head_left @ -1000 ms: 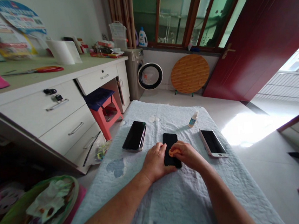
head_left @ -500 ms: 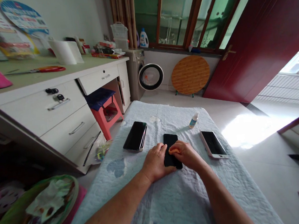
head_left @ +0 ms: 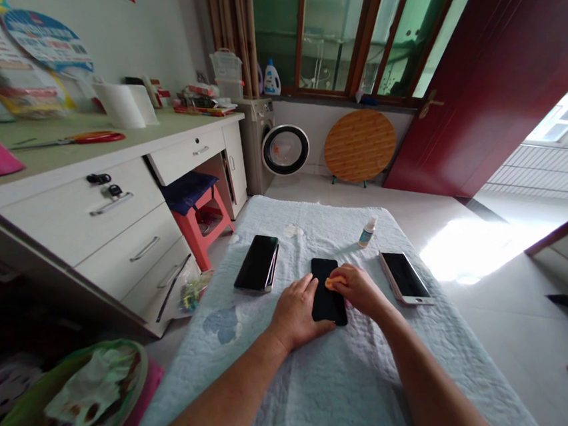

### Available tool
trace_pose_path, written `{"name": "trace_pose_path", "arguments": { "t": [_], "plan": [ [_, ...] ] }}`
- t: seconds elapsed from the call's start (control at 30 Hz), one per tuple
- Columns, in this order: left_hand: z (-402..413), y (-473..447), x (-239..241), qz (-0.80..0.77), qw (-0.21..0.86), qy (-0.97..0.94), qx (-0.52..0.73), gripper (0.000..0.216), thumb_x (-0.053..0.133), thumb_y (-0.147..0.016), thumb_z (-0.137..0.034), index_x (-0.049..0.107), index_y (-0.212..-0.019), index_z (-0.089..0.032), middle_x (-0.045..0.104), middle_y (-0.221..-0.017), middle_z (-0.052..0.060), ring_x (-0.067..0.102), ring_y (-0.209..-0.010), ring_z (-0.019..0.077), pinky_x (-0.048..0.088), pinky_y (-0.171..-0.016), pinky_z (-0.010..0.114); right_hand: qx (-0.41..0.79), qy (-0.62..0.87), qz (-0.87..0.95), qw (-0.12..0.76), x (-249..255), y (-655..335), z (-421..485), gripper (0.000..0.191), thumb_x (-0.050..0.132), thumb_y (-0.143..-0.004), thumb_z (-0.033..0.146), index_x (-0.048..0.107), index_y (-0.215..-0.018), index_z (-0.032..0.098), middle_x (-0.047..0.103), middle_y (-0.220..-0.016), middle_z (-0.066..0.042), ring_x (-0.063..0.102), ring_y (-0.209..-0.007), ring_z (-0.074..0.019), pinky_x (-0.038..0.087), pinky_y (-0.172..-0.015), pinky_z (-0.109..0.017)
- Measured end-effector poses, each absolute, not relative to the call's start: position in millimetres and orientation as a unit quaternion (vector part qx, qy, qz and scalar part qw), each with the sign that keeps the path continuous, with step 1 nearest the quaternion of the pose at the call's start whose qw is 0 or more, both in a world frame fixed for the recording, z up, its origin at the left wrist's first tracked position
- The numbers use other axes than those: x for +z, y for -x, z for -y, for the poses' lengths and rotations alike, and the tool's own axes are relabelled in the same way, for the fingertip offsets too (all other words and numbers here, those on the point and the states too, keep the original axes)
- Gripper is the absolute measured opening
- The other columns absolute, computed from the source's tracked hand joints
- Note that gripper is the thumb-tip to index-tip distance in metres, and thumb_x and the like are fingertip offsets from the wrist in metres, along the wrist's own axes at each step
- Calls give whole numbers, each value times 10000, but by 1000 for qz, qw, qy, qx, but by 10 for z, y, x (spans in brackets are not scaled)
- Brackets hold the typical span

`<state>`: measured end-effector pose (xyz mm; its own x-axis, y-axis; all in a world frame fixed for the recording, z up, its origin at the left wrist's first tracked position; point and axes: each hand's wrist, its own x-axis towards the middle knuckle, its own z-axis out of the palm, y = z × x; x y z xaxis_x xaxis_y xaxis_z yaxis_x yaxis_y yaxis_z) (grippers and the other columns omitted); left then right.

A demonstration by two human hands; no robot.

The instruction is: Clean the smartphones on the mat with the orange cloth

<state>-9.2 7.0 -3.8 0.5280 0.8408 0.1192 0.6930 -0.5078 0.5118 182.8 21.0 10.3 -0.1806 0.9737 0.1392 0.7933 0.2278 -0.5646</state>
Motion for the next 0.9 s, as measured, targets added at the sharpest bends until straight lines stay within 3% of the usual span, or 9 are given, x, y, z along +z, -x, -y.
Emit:
{"name": "trace_pose_path", "arguments": {
  "t": [0.43, 0.9],
  "plan": [
    [-70, 87, -7, -451, 205, -850, 180, 894, 728, -595, -582, 445, -1327, -155, 449, -1394, 158, 452, -1248, 339, 349, -1064, 448, 46, 707, 666, 234, -62, -1874, -659, 176, 502, -816, 216, 665, -875, 183, 620, -849, -60, 556, -777, -170, 378, -703, -256],
    [-64, 85, -30, -446, 204, -850, 191, 872, 743, -586, -567, 445, -1311, -185, 479, -1365, 130, 482, -1202, 340, 374, -1033, 472, 77, 633, 731, 243, 29, -1585, -606, 197, 502, -873, 215, 672, -971, 217, 628, -944, -34, 580, -862, -139, 387, -777, -214]
  ]
}}
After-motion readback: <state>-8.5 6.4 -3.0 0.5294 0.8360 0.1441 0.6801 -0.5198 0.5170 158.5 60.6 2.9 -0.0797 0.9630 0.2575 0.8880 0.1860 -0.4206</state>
